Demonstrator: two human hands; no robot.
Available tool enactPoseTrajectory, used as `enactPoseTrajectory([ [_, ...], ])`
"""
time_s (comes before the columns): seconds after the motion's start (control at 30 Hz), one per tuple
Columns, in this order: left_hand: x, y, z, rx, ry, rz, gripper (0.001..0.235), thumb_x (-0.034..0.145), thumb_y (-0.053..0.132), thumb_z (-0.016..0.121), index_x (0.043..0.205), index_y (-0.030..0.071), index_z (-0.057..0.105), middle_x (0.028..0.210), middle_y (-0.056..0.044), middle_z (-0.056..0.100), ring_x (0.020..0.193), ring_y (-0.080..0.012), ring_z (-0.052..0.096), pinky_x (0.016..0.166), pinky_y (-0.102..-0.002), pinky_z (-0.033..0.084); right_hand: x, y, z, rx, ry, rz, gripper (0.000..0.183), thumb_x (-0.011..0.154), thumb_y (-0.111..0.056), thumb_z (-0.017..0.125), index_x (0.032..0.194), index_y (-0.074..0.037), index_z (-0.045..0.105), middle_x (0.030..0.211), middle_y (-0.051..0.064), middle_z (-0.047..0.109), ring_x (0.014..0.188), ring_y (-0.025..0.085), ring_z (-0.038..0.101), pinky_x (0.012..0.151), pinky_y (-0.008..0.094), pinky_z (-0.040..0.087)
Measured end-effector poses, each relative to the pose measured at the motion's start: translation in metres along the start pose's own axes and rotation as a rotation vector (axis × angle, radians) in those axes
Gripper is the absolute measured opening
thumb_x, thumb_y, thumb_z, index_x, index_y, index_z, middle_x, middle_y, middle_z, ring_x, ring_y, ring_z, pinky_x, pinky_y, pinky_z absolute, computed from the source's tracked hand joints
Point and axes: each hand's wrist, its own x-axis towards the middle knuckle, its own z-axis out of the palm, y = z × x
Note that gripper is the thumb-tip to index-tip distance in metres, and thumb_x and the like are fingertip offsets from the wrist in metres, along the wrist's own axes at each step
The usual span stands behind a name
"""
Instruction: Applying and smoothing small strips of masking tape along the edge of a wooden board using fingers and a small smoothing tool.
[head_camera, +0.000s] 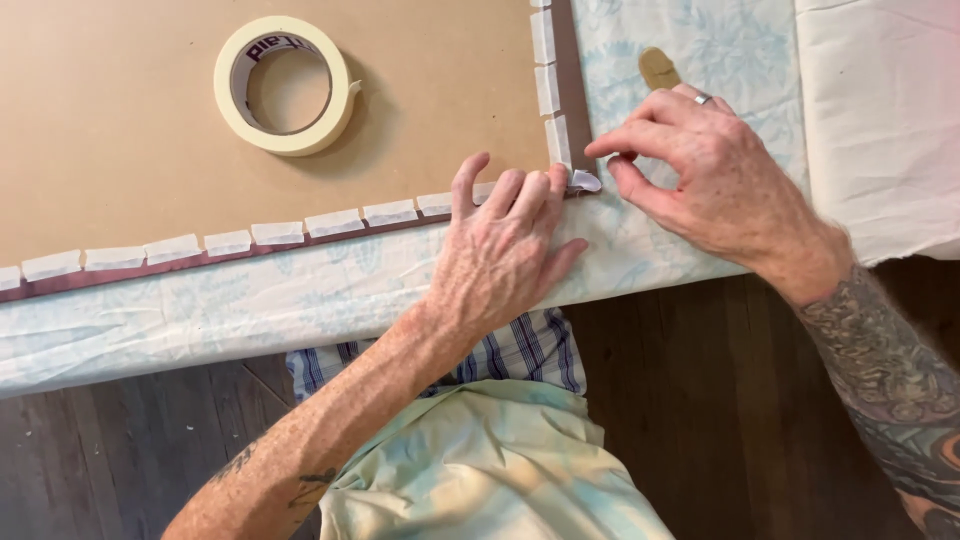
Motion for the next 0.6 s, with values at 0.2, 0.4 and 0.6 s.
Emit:
enactPoseTrajectory([
  [0.2,-0.003,0.004,-0.010,-0.014,-0.026,-0.064,0.086,0.091,0.049,0.082,0.154,0.003,0.047,0.101,-0.001,0.052,0.096,-0.0191,0.058,0.124,-0.060,0.024,-0.015,-0.008,-0.011,0.147,0.123,0.022,0.022,0.099,0.005,0.070,0.119,-0.002,0.074,0.097,0.009,0.066,0.094,0.022,0.062,0.087,0.036,0.053],
  [0.4,-0.006,0.009,-0.005,0.053,0.059,0.002,0.072,0.092,0.057,0.078,0.136,0.002,0.062,0.106,-0.002,0.055,0.100,-0.0194,0.058,0.120,-0.060,0.032,-0.018,-0.010,-0.013,0.137,0.110,0.087,0.019,0.098,-0.003,0.075,0.117,-0.006,0.076,0.099,0.007,0.068,0.093,0.020,0.064,0.080,0.032,0.055],
  [0.6,-0.012,-0.013,-0.027,-0.126,-0.058,0.014,0.071,0.099,0.054,0.065,0.147,0.004,0.051,0.114,-0.005,0.052,0.111,-0.0236,0.055,0.125,-0.061,0.021,0.000,-0.021,-0.006,0.104,0.163,0.030,0.019,0.098,-0.003,0.077,0.117,-0.004,0.076,0.105,0.011,0.067,0.103,0.025,0.062,0.091,0.037,0.055],
])
